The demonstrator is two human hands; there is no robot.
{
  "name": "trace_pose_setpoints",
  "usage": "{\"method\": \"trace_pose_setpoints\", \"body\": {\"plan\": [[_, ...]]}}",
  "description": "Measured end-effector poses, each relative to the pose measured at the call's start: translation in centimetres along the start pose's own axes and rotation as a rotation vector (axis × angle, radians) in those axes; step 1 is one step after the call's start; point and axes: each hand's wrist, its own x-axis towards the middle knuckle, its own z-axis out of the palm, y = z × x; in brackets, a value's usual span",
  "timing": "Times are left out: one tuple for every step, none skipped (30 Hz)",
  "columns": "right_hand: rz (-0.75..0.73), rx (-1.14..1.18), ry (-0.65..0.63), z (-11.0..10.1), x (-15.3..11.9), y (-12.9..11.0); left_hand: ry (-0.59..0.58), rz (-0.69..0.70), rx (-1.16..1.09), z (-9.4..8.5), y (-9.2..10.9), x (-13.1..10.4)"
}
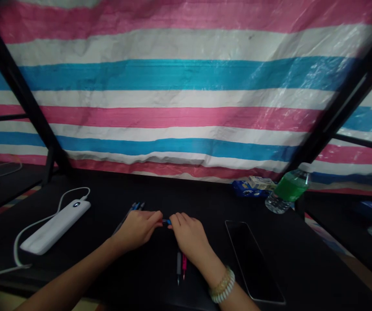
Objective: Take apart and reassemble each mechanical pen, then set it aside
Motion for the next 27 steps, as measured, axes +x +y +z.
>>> {"method": "trace_pose_setpoints", "body": {"plan": [[0.009, 0.012, -0.027, 0.0, 0.0, 0.0, 0.02, 0.024, 0.017, 0.2, 0.0, 0.0], [0.017, 0.031, -0.051, -0.1, 0.0, 0.0, 0.046, 0.048, 0.042, 0.3, 0.0, -0.1], [0.021, 0.054, -0.072, -0.3, 0.0, 0.0, 0.077, 0.071, 0.074, 0.4, 0.0, -0.1], [0.025, 0.076, -0.088, -0.6, -0.1, 0.0, 0.109, 0.092, 0.112, 0.5, 0.0, -0.1], [0.029, 0.102, -0.105, -0.9, -0.1, 0.1, 0.141, 0.109, 0.149, 0.6, 0.0, -0.1], [0.034, 0.13, -0.126, -1.2, -0.2, 0.1, 0.169, 0.125, 0.18, 0.6, 0.0, -0.2], [0.044, 0.161, -0.148, -1.6, -0.3, 0.1, 0.195, 0.137, 0.204, 0.6, 0.1, -0.2], [0.057, 0.197, -0.169, -2.0, -0.3, 0.2, 0.22, 0.15, 0.221, 0.6, 0.1, -0.2], [0.071, 0.239, -0.191, -2.4, -0.3, 0.2, 0.246, 0.163, 0.233, 0.5, 0.2, -0.2], [0.085, 0.288, -0.212, -2.7, -0.4, 0.3, 0.274, 0.18, 0.241, 0.5, 0.3, -0.3], [0.097, 0.34, -0.231, -3.1, -0.5, 0.3, 0.305, 0.199, 0.25, 0.4, 0.4, -0.3], [0.11, 0.393, -0.247, -3.4, -0.5, 0.4, 0.335, 0.217, 0.259, 0.4, 0.5, -0.3], [0.122, 0.444, -0.259, -3.6, -0.6, 0.5, 0.363, 0.232, 0.27, 0.3, 0.7, -0.3], [0.131, 0.489, -0.268, -3.8, -0.7, 0.5, 0.389, 0.242, 0.28, 0.3, 0.8, -0.3], [0.139, 0.521, -0.267, -3.9, -0.8, 0.6, 0.41, 0.248, 0.289, 0.3, 0.9, -0.3], [0.143, 0.539, -0.257, -3.9, -0.9, 0.6, 0.427, 0.249, 0.295, 0.4, 1.0, -0.3], [0.14, 0.541, -0.241, -3.9, -0.9, 0.5, 0.429, 0.243, 0.299, 0.4, 1.1, -0.3], [0.129, 0.528, -0.219, -3.7, -1.0, 0.5, 0.418, 0.233, 0.303, 0.4, 1.2, -0.2], [0.112, 0.504, -0.194, -3.6, -1.0, 0.4, 0.395, 0.219, 0.307, 0.5, 1.2, -0.2], [0.093, 0.471, -0.167, -3.4, -1.0, 0.3, 0.364, 0.2, 0.31, 0.5, 1.3, -0.2], [0.072, 0.438, -0.143, -3.2, -0.9, 0.2, 0.33, 0.179, 0.314, 0.6, 1.3, -0.1], [0.052, 0.407, -0.127, -3.0, -0.8, 0.1, 0.3, 0.159, 0.316, 0.6, 1.3, -0.1], [0.04, 0.377, -0.117, -2.8, -0.7, -0.1, 0.278, 0.14, 0.313, 0.6, 1.3, -0.1], [0.034, 0.346, -0.116, -2.7, -0.6, -0.2, 0.263, 0.121, 0.306, 0.7, 1.3, -0.1], [0.035, 0.312, -0.121, -2.6, -0.4, -0.3, 0.243, 0.098, 0.294, 0.7, 1.3, 0.0], [0.042, 0.273, -0.128, -2.4, -0.3, -0.4, 0.22, 0.075, 0.277, 0.7, 1.3, 0.0], [0.051, 0.23, -0.134, -2.3, -0.2, -0.5, 0.191, 0.05, 0.255, 0.8, 1.4, 0.0]]}}
